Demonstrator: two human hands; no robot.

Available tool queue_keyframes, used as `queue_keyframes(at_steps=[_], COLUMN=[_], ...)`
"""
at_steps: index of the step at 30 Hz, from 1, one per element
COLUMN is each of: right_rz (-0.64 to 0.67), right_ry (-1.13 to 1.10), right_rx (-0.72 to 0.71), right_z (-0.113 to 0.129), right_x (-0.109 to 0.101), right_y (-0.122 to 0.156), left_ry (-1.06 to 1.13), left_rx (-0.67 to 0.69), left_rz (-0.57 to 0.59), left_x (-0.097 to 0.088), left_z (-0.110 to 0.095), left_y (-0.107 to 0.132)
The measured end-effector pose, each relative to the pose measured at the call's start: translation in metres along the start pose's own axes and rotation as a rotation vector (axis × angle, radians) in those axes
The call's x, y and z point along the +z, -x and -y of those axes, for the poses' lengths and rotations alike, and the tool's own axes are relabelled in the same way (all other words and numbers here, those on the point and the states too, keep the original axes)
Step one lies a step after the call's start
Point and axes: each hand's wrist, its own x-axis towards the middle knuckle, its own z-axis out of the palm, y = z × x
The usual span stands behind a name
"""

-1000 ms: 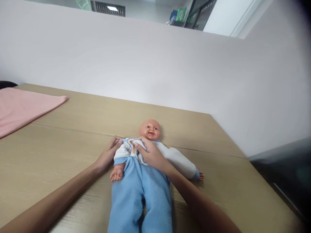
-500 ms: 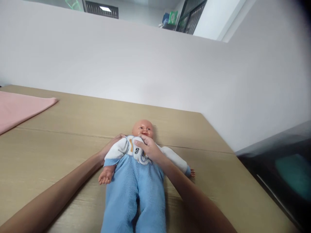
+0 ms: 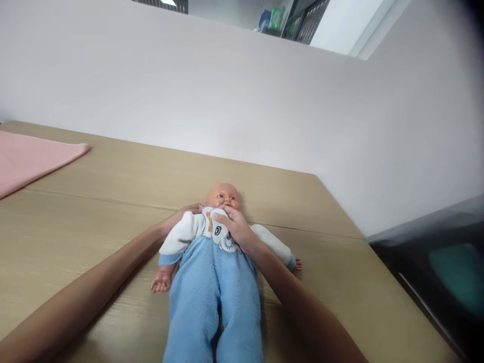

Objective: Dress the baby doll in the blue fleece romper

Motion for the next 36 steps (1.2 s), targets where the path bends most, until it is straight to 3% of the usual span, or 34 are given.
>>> queue_keyframes(at_steps=[3,7,9,14,21,26,31,33,36], right_rz=[-0.008,-0.046,-0.076,-0.105,0.051,0.111,0.209,0.140,-0.125], right_ry=[0.018,0.064,0.072,0.167,0.785,0.919,0.901,0.902,0.936], right_rx=[0.000,-0.025,-0.040,-0.040,-0.087,-0.127,-0.069,-0.117,-0.315], right_z=[0.003,0.009,0.009,0.015,0.047,0.058,0.053,0.038,0.003], right_x=[0.001,0.005,0.007,0.005,-0.029,-0.048,-0.077,-0.092,-0.113], right_y=[0.003,0.007,0.009,0.012,0.028,0.038,0.068,0.085,0.113], left_ry=[0.042,0.009,-0.118,-0.478,-0.601,-0.580,-0.687,-0.737,-0.814], left_rx=[-0.069,-0.126,-0.152,-0.130,-0.078,-0.096,-0.130,-0.148,-0.308], left_rz=[0.106,0.078,0.081,0.230,0.238,0.233,0.255,0.268,0.209], left_x=[-0.004,-0.019,-0.028,-0.046,-0.054,-0.050,-0.062,-0.070,-0.083], left_z=[-0.003,-0.016,-0.028,-0.057,-0.059,-0.054,-0.062,-0.066,-0.071], left_y=[0.002,0.018,0.027,0.043,0.039,0.037,0.042,0.046,0.051])
